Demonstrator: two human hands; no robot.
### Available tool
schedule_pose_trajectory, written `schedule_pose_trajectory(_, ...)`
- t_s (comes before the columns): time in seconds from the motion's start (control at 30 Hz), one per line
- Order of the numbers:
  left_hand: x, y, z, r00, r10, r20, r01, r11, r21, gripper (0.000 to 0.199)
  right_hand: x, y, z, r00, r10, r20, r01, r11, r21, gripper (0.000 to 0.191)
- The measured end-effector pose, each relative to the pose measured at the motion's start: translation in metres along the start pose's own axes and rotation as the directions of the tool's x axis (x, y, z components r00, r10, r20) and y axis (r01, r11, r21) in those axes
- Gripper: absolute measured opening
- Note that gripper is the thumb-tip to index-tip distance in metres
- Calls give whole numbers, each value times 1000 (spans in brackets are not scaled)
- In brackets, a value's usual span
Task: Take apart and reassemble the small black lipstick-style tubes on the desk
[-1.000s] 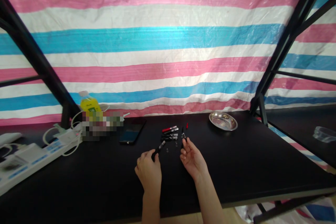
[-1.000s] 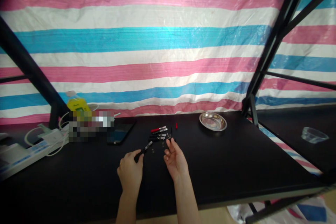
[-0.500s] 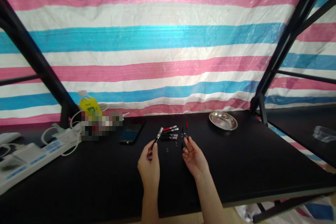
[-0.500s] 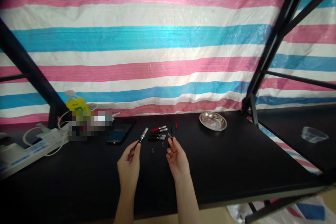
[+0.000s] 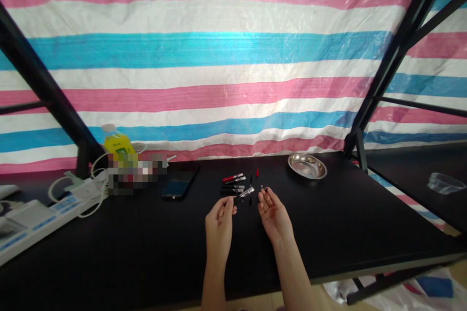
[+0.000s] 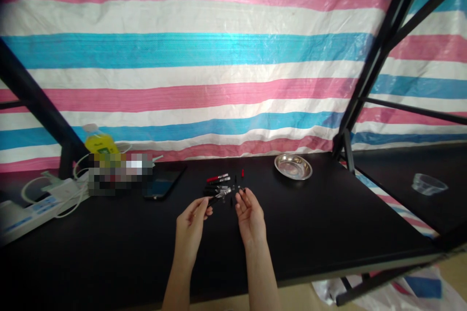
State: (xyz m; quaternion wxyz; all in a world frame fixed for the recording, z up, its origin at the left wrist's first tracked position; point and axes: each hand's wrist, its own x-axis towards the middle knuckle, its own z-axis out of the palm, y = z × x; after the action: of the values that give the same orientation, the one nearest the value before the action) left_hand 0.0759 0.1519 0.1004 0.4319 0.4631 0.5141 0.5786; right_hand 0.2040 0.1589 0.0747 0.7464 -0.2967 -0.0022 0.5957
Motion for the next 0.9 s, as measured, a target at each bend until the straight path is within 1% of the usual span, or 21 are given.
schedule_pose_trajectory(0.1,0,1,-1,1000,-1,-4,1,1000,11,34,0,2,0,998,-61,9,62,997,-46,11)
schedule_pose_trajectory(0.23,0,0,0,1000,-3,-10,3,1000,21,34,1,4,-3,984,-172,43,177,974,-139,23)
schedule_pose_trajectory(0.33,1,-3,0,1000,17,-5,-17,999,34,33,1,4,-4,974,-220,44,225,960,-169,29)
schedule_pose_trajectory(0.43,2,-6,-1,999,34,6,-34,999,37,33,-1,2,-2,971,-238,38,241,956,-166,31)
schedule_pose_trajectory(0.53,2,-7,-1,1000,23,16,-24,999,24,33,-4,1,0,972,-233,34,235,957,-169,32)
schedule_pose_trajectory(0.7,2,-6,0,1000,16,22,-17,999,32,34,-7,1,2,969,-246,13,242,944,-226,30)
schedule_pose_trajectory(0.9,2,-2,0,1000,-10,18,10,999,31,35,-10,2,6,959,-279,45,279,910,-308,30)
